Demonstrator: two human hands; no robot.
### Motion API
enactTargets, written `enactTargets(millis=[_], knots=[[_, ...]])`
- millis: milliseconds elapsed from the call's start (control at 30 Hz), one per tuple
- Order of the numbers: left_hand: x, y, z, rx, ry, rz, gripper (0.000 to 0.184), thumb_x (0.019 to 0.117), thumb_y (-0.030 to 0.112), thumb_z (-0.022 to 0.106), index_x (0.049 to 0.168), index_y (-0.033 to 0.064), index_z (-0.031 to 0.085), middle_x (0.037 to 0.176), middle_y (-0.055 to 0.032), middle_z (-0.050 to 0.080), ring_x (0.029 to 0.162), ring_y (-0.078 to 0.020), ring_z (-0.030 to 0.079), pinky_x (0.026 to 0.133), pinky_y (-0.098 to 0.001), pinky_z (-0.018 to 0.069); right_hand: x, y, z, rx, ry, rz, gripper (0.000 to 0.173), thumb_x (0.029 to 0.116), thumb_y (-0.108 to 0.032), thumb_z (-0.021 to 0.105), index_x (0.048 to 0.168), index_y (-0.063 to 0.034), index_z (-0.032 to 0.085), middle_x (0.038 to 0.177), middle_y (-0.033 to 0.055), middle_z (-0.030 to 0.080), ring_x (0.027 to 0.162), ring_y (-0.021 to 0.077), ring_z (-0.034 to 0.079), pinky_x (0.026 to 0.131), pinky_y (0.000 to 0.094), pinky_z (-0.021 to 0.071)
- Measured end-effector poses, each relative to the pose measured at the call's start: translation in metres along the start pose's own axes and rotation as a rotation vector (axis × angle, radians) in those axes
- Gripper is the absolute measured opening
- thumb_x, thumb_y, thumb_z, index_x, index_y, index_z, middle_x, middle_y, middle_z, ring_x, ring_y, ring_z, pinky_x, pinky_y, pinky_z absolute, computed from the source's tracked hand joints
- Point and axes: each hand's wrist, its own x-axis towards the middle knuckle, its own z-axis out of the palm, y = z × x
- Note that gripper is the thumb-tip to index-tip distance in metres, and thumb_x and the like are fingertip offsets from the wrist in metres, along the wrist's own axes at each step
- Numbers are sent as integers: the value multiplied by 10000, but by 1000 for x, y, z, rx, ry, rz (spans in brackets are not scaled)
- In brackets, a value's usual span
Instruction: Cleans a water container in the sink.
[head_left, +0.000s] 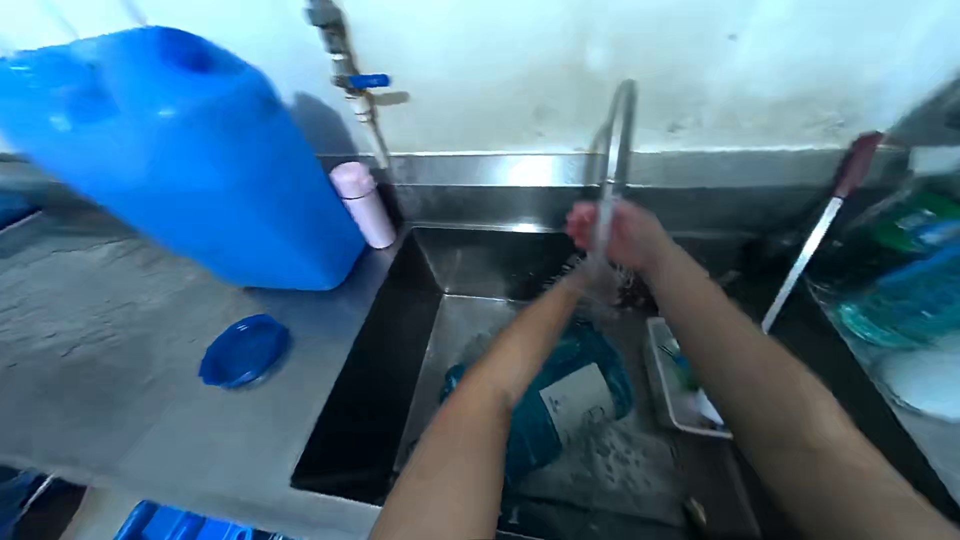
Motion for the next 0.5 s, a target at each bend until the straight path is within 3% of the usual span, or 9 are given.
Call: enactTargets(millis=[67,100,133,200,300,333,400,467,500], knots=[[41,17,12,341,-13,9,269,1052,149,545,1165,-79,631,948,-160,666,780,-204,633,745,-372,539,-3,-52,-1,58,-98,-45,645,1109,-456,51,1265,-55,532,976,43,686,857,152,692,758,313,579],[60,10,26,476,-8,55,317,1043,198,573,1159,-87,649,1061,-245,686,937,-340,682,851,-524,550,-5,-69,1,54,-117,-67,695,1094,-517,32,1149,-72,562,844,24,657,745,148,669,693,311,578],[76,-11,46,570,25,113,336,1003,246,628,1113,-68,671,1088,-279,690,997,-422,687,856,-626,546,-5,-77,2,33,-128,-84,700,1088,-544,36,1014,-91,564,724,3,599,629,129,620,604,287,551],[82,-48,94,765,-84,57,451,915,318,737,1181,-42,682,1232,-278,661,1170,-461,625,961,-672,485,-2,-71,0,92,-178,-91,675,1089,-552,57,869,-126,532,586,-35,508,471,78,497,448,216,436],[55,-97,144,928,-385,-114,788,837,278,851,1471,-26,496,1562,-253,426,1463,-449,361,1205,-635,228,-3,-22,-1,349,-272,-6,613,1107,-499,114,926,-118,558,583,-57,557,406,-5,444,370,134,364],[54,-120,147,995,-431,-30,860,789,331,881,1490,19,492,1578,-232,413,1470,-439,353,1201,-651,231,-7,5,-1,342,-270,54,517,1113,-413,189,956,-101,570,624,-49,570,436,-7,455,396,132,370],[35,-135,128,988,-442,135,887,757,401,892,1483,60,516,1575,-227,423,1483,-443,329,1208,-691,135,-20,60,-8,235,-217,118,542,1125,-420,208,1099,-43,598,777,-13,625,587,19,567,541,160,479],[-10,-116,92,925,-355,228,812,752,377,895,1425,50,582,1512,-256,493,1454,-476,371,1184,-731,119,-33,99,-22,146,-113,-16,536,1133,-306,182,1223,49,573,1023,74,693,863,74,684,789,229,568],[-31,-116,75,921,-271,314,812,733,396,898,1404,48,603,1491,-255,519,1447,-482,386,1167,-753,131,-35,125,-29,61,-81,-132,547,1115,-283,205,1292,97,556,1192,140,679,1061,117,664,946,272,536]])
